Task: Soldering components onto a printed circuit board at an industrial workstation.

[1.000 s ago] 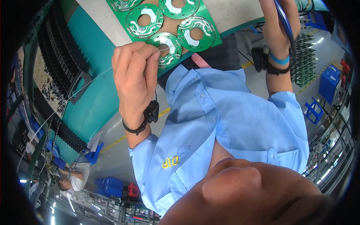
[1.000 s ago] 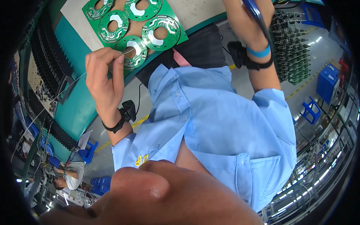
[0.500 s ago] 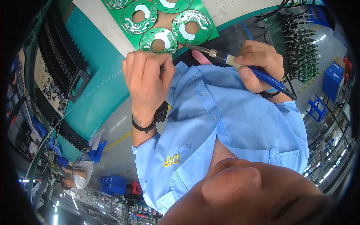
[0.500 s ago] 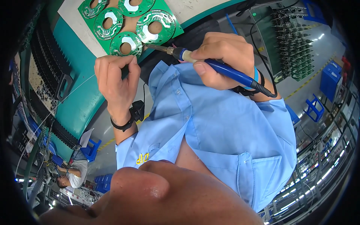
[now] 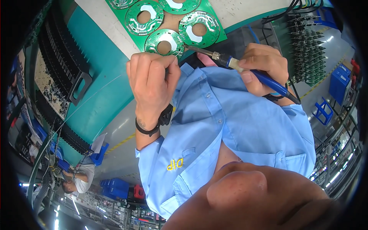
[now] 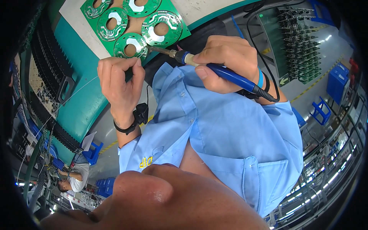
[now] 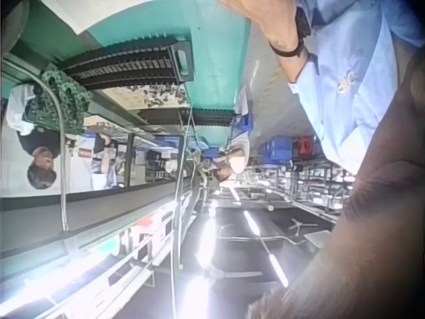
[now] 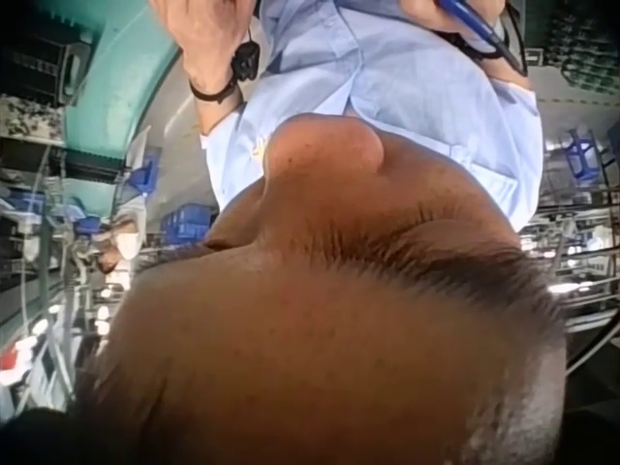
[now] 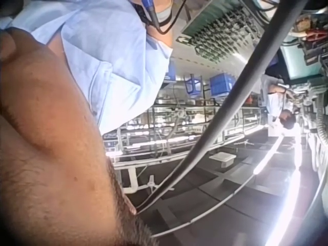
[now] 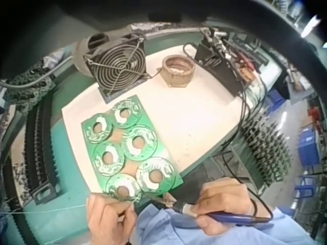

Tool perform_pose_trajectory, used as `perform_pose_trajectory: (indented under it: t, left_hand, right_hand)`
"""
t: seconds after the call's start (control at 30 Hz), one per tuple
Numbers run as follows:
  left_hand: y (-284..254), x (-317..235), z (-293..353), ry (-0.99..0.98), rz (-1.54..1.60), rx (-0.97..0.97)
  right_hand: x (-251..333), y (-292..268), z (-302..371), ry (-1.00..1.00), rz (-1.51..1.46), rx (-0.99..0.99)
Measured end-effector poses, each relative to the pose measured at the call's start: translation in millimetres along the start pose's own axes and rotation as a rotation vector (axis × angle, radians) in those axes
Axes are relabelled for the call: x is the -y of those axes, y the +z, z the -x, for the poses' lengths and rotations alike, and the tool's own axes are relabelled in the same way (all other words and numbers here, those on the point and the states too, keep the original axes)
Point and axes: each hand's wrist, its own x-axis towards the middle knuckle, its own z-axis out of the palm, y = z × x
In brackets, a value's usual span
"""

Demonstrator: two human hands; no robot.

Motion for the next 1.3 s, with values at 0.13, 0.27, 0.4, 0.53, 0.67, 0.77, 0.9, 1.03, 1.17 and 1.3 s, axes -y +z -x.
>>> perform_pose_trajectory:
  t: [0.13,0.27,0.4,0.53,0.67,0.77,0.9,1.03,1.17,1.3]
  left_hand:
    - [-4,-2,0,-0.022,0.031,-0.002]
    - [-12,1,-3,-0.086,0.061,-0.012]
    - [-15,10,-20,-0.125,0.074,-0.009]
    - [-14,17,-37,-0.047,0.054,0.046]
    - [-15,13,-48,-0.025,0.041,0.127]
    - [-13,15,-44,-0.043,0.043,0.142]
    - [-11,17,-42,-0.048,0.040,0.136]
    - [-9,21,-43,-0.028,0.035,0.118]
    - [-8,22,-43,-0.005,0.015,0.121]
    - [-6,23,-44,0.006,-0.021,0.135]
  right_hand:
    - [0,-7,0,-0.022,0.048,0.071]
    - [0,-16,-3,-0.031,0.020,-0.003]
    - [3,-25,-5,-0.009,0.050,-0.024]
    - [2,-27,-7,-0.009,0.088,-0.060]
    - [0,-28,-9,-0.070,0.077,-0.004]
    - [2,-22,-7,0.032,0.070,0.033]
    - [-2,-18,-13,0.001,0.051,0.053]
    - [-7,-19,-19,-0.062,0.069,0.130]
    - [-8,-18,-19,-0.069,0.056,0.162]
    - [-10,-16,-18,-0.060,0.060,0.154]
